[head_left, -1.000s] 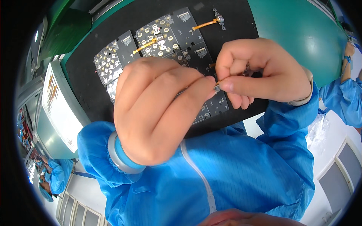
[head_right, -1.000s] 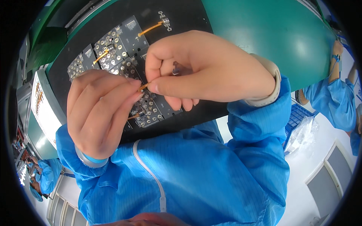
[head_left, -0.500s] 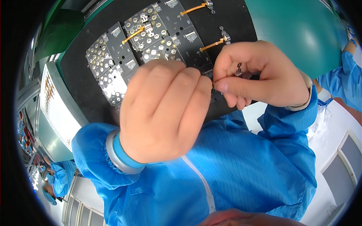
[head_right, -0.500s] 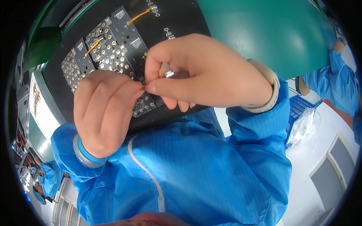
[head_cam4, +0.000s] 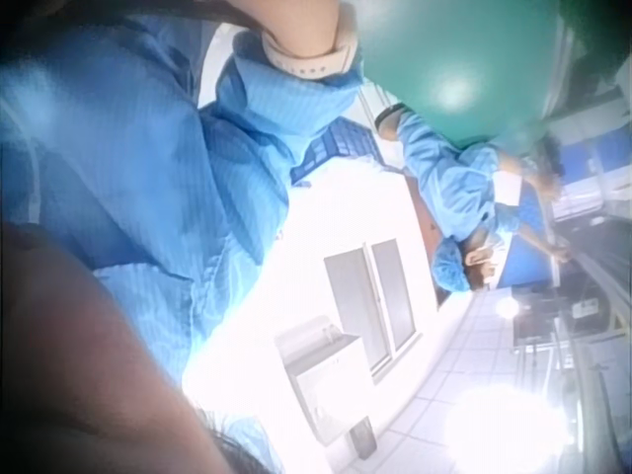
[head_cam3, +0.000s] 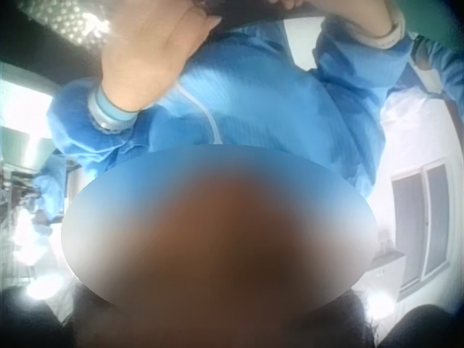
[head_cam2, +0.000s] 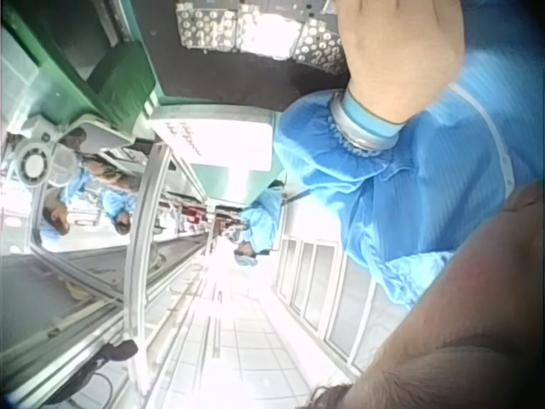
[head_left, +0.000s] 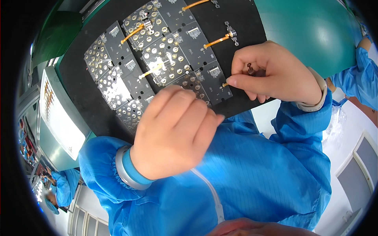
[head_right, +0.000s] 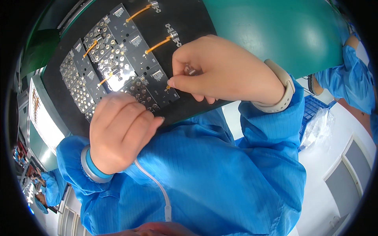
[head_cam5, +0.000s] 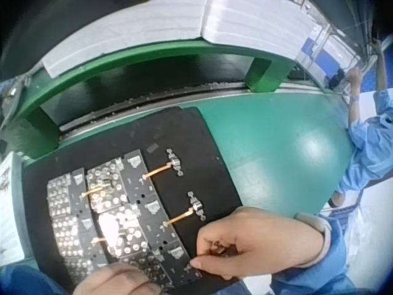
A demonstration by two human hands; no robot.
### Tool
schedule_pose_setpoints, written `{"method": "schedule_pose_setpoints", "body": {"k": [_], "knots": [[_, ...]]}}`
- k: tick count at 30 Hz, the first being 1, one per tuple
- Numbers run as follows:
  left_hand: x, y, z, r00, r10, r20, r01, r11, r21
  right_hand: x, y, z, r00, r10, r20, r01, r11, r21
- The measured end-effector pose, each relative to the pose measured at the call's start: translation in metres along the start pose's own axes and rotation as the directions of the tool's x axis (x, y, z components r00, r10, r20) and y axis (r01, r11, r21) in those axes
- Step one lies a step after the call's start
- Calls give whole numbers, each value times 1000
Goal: The person retrieves a tray of circuit boards, attaches ribbon cables from a storage tray onto the boards by hand, and passes the completed tray down the assembly line.
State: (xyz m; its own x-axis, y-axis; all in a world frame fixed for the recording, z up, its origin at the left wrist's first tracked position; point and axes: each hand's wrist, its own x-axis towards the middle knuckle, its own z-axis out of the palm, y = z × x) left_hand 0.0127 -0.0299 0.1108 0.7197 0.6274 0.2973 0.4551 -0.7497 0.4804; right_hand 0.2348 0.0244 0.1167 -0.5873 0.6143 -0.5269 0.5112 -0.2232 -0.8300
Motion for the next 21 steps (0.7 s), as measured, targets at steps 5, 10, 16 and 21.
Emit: {"method": "schedule_pose_setpoints", "body": {"k": [5, 10, 16, 21], "knots": [[3, 1, 2, 999, -32, 15, 29, 990, 135, -1, -1, 0, 1000, 27, -9, -27, 1000, -11], [0, -3, 10, 999, 34, 8, -35, 960, 277, -2, 0, 1, 999, 32, -12, -32, 999, -15], [4, 6, 9, 989, -38, 145, -17, 932, 362, -2, 0, 1, 997, 61, -37, -62, 998, -24], [4, 9, 15, 983, -16, 184, -80, 860, 503, 0, 5, 7, 998, -11, -69, 10, 1000, -21]]}}
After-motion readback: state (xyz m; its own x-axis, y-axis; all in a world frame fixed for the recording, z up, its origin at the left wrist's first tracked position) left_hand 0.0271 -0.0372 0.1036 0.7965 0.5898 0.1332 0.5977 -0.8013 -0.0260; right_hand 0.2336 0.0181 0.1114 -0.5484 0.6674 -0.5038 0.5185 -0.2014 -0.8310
